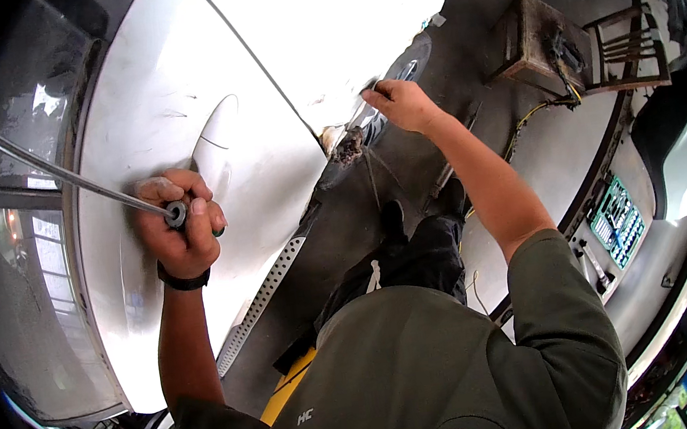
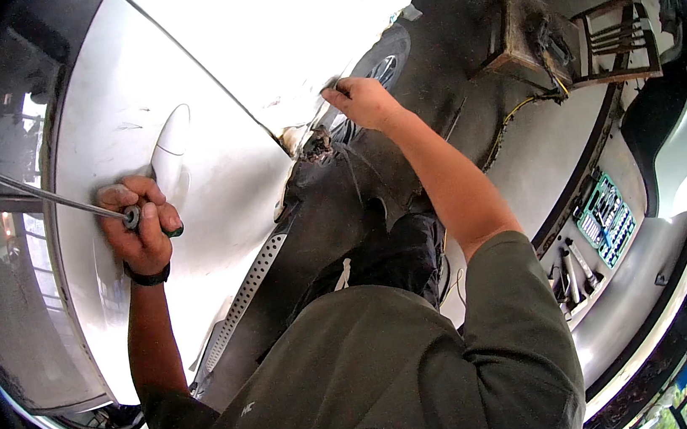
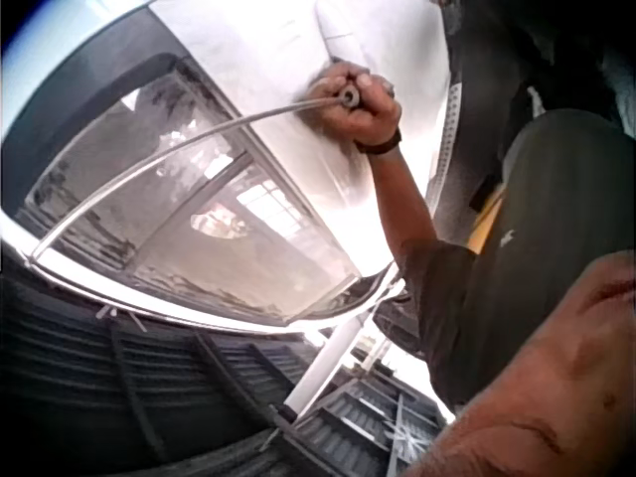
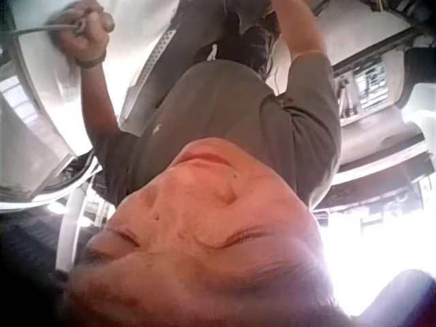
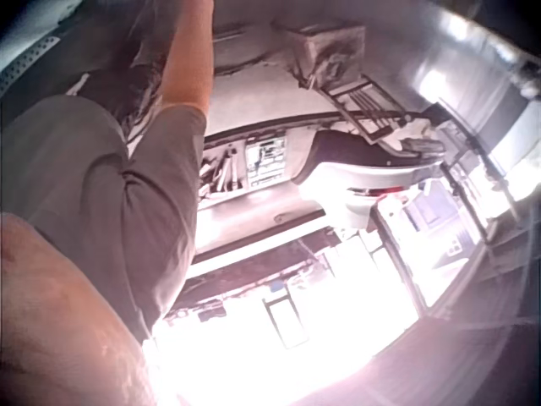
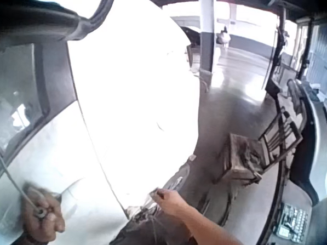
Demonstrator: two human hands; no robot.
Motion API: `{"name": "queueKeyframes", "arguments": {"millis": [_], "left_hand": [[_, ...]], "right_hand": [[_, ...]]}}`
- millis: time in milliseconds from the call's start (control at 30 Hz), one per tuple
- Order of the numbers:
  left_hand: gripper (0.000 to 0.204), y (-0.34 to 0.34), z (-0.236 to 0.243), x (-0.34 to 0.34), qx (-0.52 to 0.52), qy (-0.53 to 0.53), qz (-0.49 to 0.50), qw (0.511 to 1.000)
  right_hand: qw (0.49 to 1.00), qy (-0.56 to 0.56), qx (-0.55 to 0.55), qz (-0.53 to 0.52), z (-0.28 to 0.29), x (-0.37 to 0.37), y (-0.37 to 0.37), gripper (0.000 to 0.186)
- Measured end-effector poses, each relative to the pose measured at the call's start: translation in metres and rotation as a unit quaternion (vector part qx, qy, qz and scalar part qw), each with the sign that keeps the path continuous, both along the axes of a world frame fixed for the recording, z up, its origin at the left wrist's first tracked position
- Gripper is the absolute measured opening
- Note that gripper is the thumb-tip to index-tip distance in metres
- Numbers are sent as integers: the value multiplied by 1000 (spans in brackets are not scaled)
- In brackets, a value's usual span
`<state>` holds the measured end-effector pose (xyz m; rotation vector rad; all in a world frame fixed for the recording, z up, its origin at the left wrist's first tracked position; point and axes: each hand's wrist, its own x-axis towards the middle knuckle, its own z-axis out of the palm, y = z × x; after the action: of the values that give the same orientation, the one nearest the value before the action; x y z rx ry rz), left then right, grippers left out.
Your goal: The person uses a spot welding puller to attach washers to a damaged car panel, then uses a slide hammer to pull the dents out, and finishes by prying the panel with a metal rod.
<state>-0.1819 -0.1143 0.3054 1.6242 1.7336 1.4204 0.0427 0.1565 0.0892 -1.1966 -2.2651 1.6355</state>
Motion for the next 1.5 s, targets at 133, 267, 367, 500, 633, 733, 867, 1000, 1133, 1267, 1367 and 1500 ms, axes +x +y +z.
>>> {"name": "queueKeyframes", "arguments": {"millis": [133, 267, 367, 500, 633, 733, 867, 1000, 1133, 1267, 1367, 1500], "left_hand": [[28, 4, 0, 6, 2, -1, 9, 1000], [29, 3, 0, 6, -2, -20, 15, 1000], [29, 1, -2, 5, 2, -21, 18, 1000], [30, 6, -3, 5, 8, -9, 14, 1000], [30, 4, -6, -1, 5, 33, -7, 999], [30, 5, -4, 4, 4, 14, 15, 1000], [30, 8, -7, 4, 2, 19, 7, 1000], [30, 5, 1, 1, 13, 65, -7, 998], [30, 8, -9, 4, 17, 43, -3, 999], [28, 7, -2, 4, 4, 71, -15, 997], [29, 9, -4, 7, 3, 78, -19, 997], [32, 4, -7, 2, 8, 67, 1, 998]], "right_hand": [[998, -4, 20, 55, -7, 3, 15, 51], [997, 53, 2, 56, -29, 3, 20, 49], [967, 152, -205, 13, -47, 1, 21, 50], [923, 213, -318, 41, -69, 6, 27, 51], [885, 270, -380, 14, -83, 3, 16, 50], [902, 275, -334, 2, -85, 1, 12, 44], [956, 243, -162, 39, -77, 11, 17, 32], [975, 140, 111, 136, -46, 8, 27, 21], [905, 169, 373, 119, -59, 15, 24, 12], [979, 154, 135, -13, -70, 21, -7, 18], [869, 308, -364, -134, -82, 29, -17, 23], [872, 344, -312, -157, -72, 16, -36, 28]]}}
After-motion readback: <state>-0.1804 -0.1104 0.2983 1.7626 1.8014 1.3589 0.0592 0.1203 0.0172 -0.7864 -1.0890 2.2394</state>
